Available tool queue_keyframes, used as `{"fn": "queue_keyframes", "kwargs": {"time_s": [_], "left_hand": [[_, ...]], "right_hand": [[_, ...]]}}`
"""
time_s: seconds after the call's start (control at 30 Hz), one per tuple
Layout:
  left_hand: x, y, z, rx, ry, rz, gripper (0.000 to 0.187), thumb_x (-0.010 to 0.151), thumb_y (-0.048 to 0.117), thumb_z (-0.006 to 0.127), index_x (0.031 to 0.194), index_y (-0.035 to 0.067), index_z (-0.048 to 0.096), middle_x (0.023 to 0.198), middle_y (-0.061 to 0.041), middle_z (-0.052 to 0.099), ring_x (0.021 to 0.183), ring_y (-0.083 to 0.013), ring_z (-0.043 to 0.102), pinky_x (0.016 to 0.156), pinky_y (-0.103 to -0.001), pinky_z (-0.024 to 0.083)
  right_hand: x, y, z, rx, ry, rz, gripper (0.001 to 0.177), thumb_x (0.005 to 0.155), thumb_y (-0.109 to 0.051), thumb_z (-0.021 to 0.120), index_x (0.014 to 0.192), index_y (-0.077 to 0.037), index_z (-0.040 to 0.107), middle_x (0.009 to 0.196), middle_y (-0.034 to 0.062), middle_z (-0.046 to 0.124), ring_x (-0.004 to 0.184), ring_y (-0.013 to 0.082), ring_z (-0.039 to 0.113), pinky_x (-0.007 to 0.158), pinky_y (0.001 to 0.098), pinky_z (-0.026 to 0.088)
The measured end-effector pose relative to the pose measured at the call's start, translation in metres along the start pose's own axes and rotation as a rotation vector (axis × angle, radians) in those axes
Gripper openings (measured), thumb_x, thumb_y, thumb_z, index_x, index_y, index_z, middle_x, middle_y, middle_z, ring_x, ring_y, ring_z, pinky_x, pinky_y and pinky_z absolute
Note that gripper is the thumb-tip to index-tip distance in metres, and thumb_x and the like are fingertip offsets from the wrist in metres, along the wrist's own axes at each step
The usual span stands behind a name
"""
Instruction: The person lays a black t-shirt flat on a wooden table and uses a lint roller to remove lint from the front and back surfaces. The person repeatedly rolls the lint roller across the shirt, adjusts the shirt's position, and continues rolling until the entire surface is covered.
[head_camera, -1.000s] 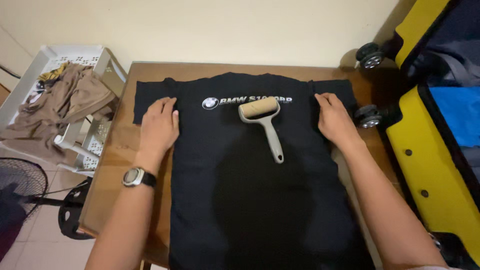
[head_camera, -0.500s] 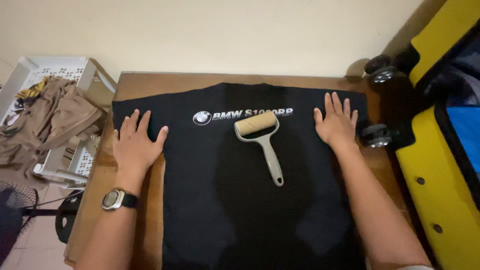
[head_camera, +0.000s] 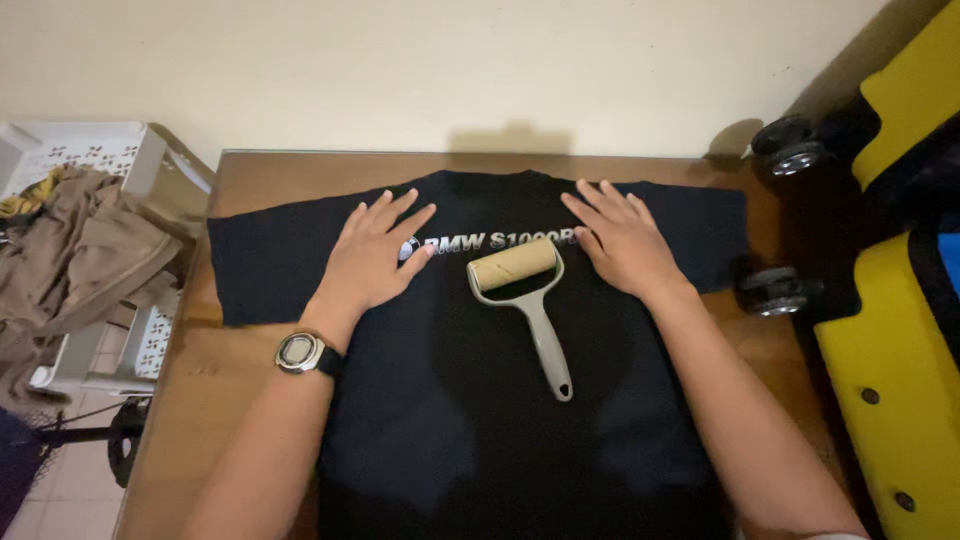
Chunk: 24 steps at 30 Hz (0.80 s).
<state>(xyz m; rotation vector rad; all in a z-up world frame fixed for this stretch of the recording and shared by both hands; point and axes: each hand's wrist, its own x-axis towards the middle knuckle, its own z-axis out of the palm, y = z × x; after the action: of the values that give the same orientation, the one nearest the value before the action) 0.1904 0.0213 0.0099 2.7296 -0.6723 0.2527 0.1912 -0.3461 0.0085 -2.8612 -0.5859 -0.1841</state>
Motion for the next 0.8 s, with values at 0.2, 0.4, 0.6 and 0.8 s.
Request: {"fn": "queue_keyframes", "kwargs": {"time_s": [0.2, 0.4, 0.6, 0.8], "left_hand": [[0.009, -0.003, -0.001, 0.021, 0.009, -0.104, 0.06, 0.095, 0.052, 0.057, 0.15, 0.028, 0.053, 0.16, -0.003, 0.045, 0.15, -0.0288, 0.035, 0.123, -0.052, 0.023], [0.011, 0.0, -0.004, 0.021, 0.014, -0.093, 0.058, 0.095, 0.048, 0.058, 0.148, 0.026, 0.055, 0.158, -0.005, 0.045, 0.148, -0.0303, 0.035, 0.121, -0.055, 0.021], [0.028, 0.007, 0.005, 0.011, -0.029, -0.181, 0.053, 0.084, 0.028, 0.066, 0.135, 0.014, 0.061, 0.149, -0.009, 0.054, 0.145, -0.0294, 0.045, 0.121, -0.049, 0.033], [0.06, 0.022, 0.029, -0.115, 0.054, 0.144, 0.048, 0.092, 0.018, 0.059, 0.14, 0.015, 0.062, 0.149, -0.009, 0.056, 0.141, -0.0355, 0.045, 0.114, -0.05, 0.037]], "right_hand": [[0.009, 0.011, 0.006, -0.099, 0.019, 0.165, 0.06, 0.101, -0.046, 0.05, 0.158, -0.027, 0.04, 0.165, 0.0064, 0.035, 0.152, 0.0319, 0.028, 0.122, 0.0544, 0.02], [0.019, 0.025, 0.006, -0.07, -0.04, 0.325, 0.065, 0.103, -0.047, 0.046, 0.16, -0.022, 0.029, 0.167, 0.0057, 0.024, 0.154, 0.0305, 0.017, 0.122, 0.0562, 0.012], [0.018, 0.006, 0.004, -0.13, 0.014, 0.288, 0.065, 0.101, -0.026, 0.045, 0.162, -0.009, 0.03, 0.17, 0.0109, 0.021, 0.156, 0.0364, 0.015, 0.117, 0.0679, 0.01], [0.015, -0.016, 0.003, 0.108, -0.083, 0.019, 0.053, 0.102, -0.031, 0.046, 0.155, -0.022, 0.043, 0.171, 0.0052, 0.025, 0.157, 0.0358, 0.019, 0.12, 0.0644, 0.014]]}}
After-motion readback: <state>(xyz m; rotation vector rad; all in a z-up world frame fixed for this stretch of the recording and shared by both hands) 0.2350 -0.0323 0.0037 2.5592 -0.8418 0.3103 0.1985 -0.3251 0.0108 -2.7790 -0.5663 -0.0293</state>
